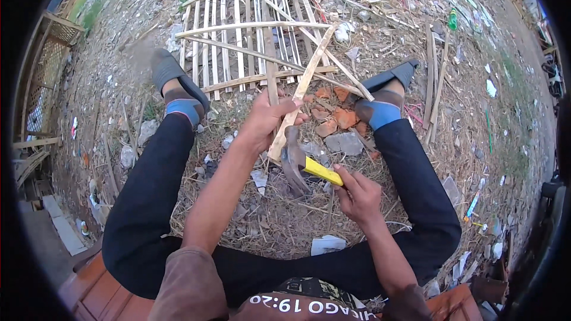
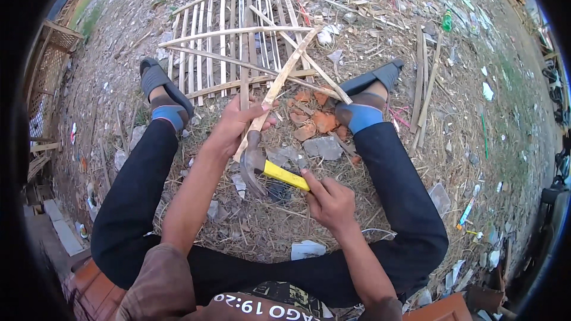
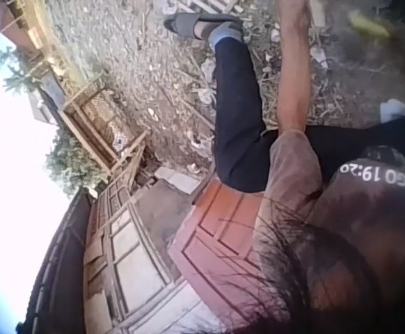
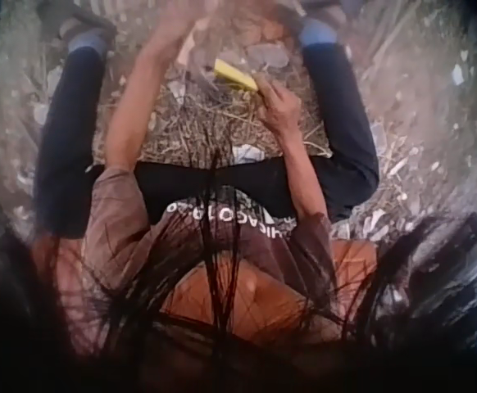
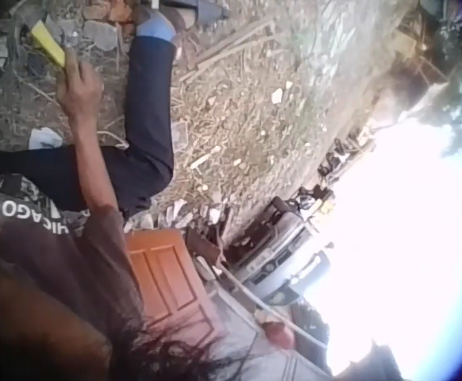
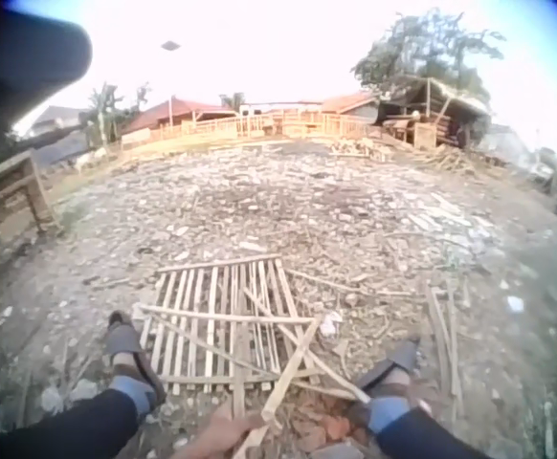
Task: The person constructs a wooden lattice structure by hammering thin strips of wood onto a frame using a hammer.
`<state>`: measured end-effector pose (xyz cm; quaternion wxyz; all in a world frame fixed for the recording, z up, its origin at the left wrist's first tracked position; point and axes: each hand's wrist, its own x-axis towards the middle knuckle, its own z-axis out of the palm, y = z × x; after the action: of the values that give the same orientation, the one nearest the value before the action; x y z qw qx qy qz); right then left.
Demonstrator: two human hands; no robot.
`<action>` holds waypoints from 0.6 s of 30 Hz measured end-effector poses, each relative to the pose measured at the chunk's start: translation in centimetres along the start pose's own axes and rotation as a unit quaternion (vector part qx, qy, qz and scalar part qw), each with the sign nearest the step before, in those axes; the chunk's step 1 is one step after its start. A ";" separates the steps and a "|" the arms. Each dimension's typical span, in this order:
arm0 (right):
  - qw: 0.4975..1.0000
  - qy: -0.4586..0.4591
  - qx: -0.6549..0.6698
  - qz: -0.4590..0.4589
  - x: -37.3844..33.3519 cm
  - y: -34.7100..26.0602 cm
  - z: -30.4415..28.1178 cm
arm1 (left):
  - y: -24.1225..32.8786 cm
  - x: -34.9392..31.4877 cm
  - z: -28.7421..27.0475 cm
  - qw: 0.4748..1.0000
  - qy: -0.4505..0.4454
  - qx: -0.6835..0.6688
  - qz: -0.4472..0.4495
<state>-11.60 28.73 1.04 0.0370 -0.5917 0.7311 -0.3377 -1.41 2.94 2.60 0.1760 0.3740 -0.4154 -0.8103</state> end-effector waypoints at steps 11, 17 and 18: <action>0.967 0.072 0.147 0.194 -2.3 -0.3 0.0 | 2.3 -0.4 -0.1 0.995 0.017 0.039 0.088; 0.956 0.056 0.143 0.252 -1.6 -0.7 0.4 | 3.7 -0.7 -1.2 0.982 0.035 0.077 0.168; 0.952 0.047 0.118 0.277 -1.8 -0.6 0.7 | 3.9 -0.8 -1.1 0.976 0.050 0.102 0.186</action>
<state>-10.20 29.99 0.15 0.1646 -0.3408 0.8220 -0.4254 -0.14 0.44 5.70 0.3050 0.3466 -0.5485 -0.6971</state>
